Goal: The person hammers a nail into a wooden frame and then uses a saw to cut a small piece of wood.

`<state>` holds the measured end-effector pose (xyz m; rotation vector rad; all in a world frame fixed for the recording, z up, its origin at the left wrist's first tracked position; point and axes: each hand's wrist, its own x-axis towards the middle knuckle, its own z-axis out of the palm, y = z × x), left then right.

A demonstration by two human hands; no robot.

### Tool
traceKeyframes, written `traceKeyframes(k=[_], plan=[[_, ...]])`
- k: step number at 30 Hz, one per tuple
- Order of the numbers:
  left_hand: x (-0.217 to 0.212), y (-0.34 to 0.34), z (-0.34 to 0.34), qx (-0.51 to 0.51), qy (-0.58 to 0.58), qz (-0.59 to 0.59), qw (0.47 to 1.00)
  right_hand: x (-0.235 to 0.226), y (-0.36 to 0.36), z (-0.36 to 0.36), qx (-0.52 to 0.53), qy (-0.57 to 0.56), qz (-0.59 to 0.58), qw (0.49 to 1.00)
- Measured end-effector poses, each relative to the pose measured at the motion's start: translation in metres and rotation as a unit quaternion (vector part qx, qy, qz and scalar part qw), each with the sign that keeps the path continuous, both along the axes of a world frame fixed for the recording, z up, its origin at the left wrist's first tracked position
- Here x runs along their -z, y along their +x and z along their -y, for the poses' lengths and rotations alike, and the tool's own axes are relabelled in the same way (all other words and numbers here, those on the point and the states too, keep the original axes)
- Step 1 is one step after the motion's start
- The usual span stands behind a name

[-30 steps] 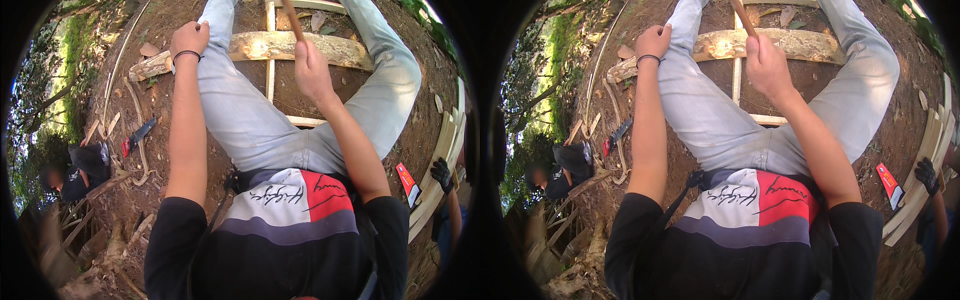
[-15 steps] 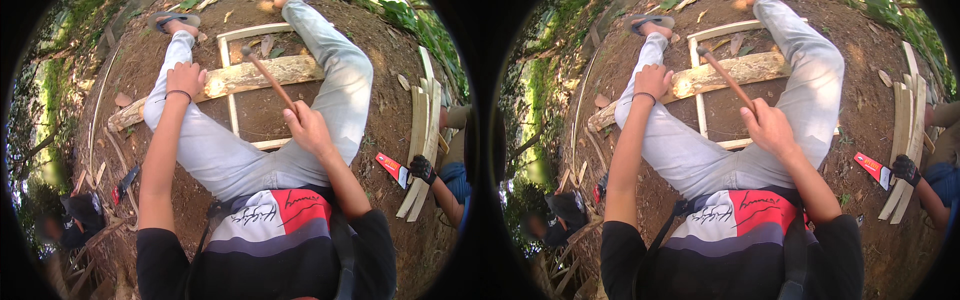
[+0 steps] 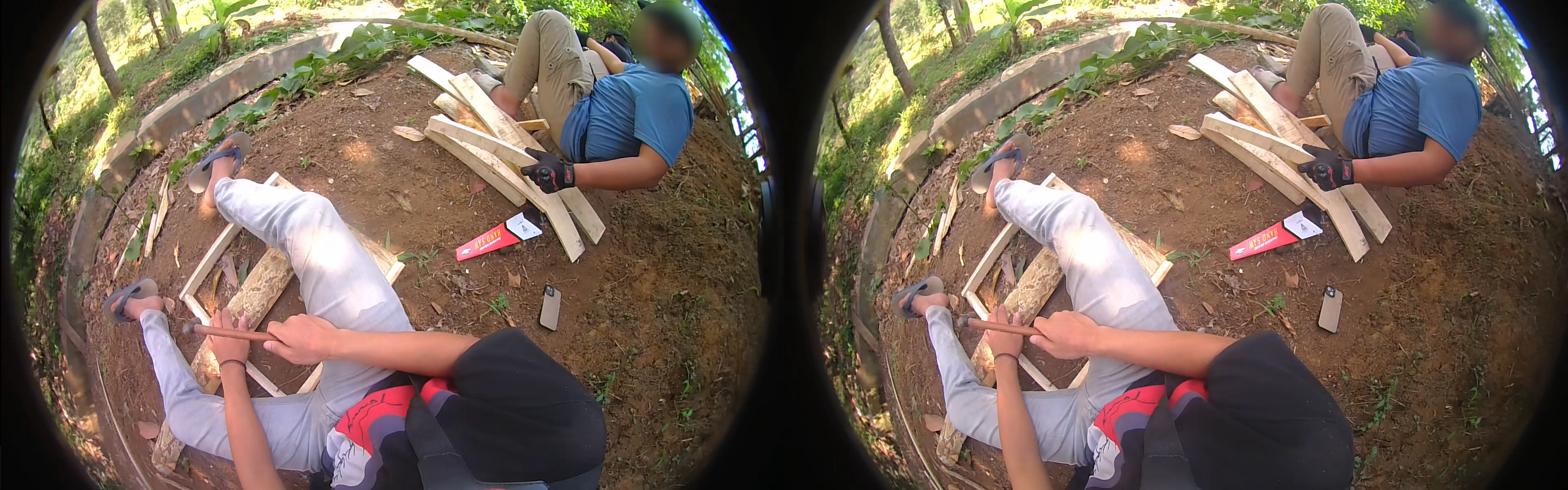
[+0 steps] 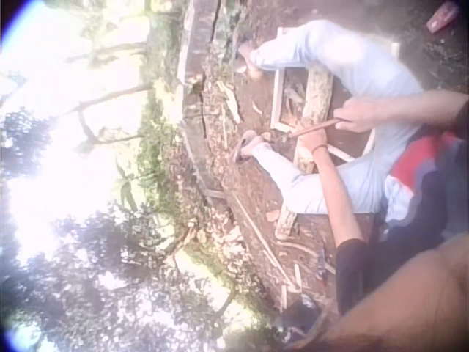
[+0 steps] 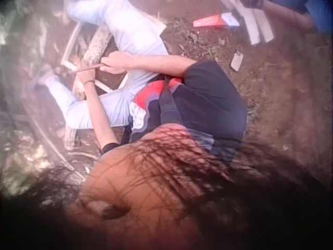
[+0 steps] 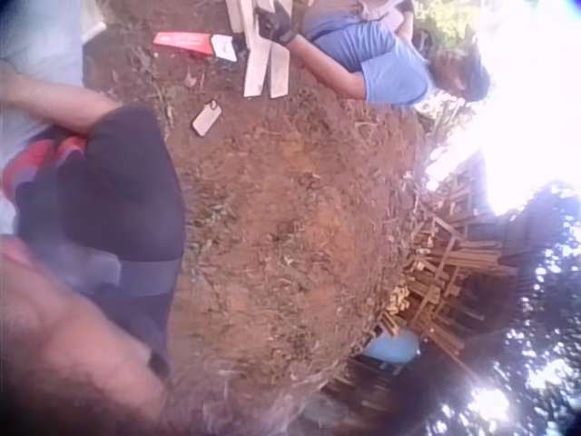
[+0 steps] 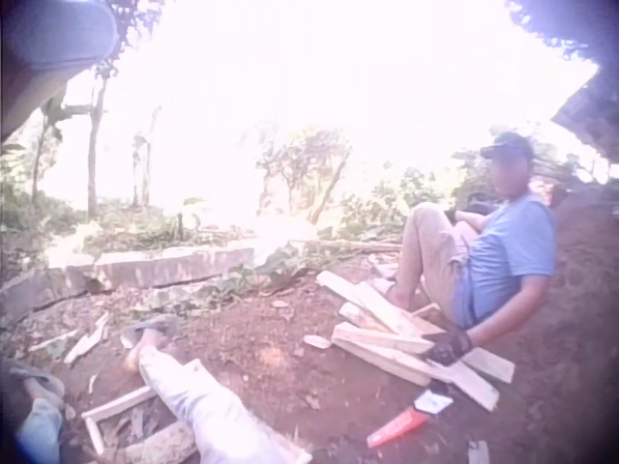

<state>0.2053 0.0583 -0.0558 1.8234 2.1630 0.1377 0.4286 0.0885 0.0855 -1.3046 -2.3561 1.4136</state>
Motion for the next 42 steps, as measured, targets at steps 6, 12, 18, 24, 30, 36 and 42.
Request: traceKeyframes(k=[6, 12, 18, 24, 30, 36, 42], plan=[[-0.024, 0.015, -0.010, -0.020, -0.057, 0.035, 0.998, -0.003, 0.001, -0.002, 0.034, -0.028, -0.008, 0.999], [-0.020, -0.009, -0.007, -0.020, -0.075, 0.041, 0.996, 0.017, -0.015, -0.007, 0.101, 0.008, -0.037, 0.994], [-0.017, -0.002, 0.009, -0.039, 0.007, 0.066, 0.997, 0.011, -0.009, -0.007, 0.216, -0.055, -0.135, 0.965], [0.001, -0.022, 0.008, -0.051, 0.087, 0.125, 0.987, 0.037, -0.006, -0.010, 0.233, -0.129, -0.176, 0.948], [-0.019, -0.067, -0.004, -0.194, 0.079, 0.505, 0.837, -0.003, 0.007, 0.005, 0.266, -0.090, -0.227, 0.932], [-0.065, -0.122, 0.044, -0.420, 0.180, 0.615, 0.643, -0.014, 0.007, 0.021, 0.257, -0.002, -0.199, 0.946], [-0.040, -0.112, 0.042, -0.369, 0.153, 0.420, 0.815, 0.028, -0.020, 0.018, 0.279, -0.487, -0.017, 0.828]])
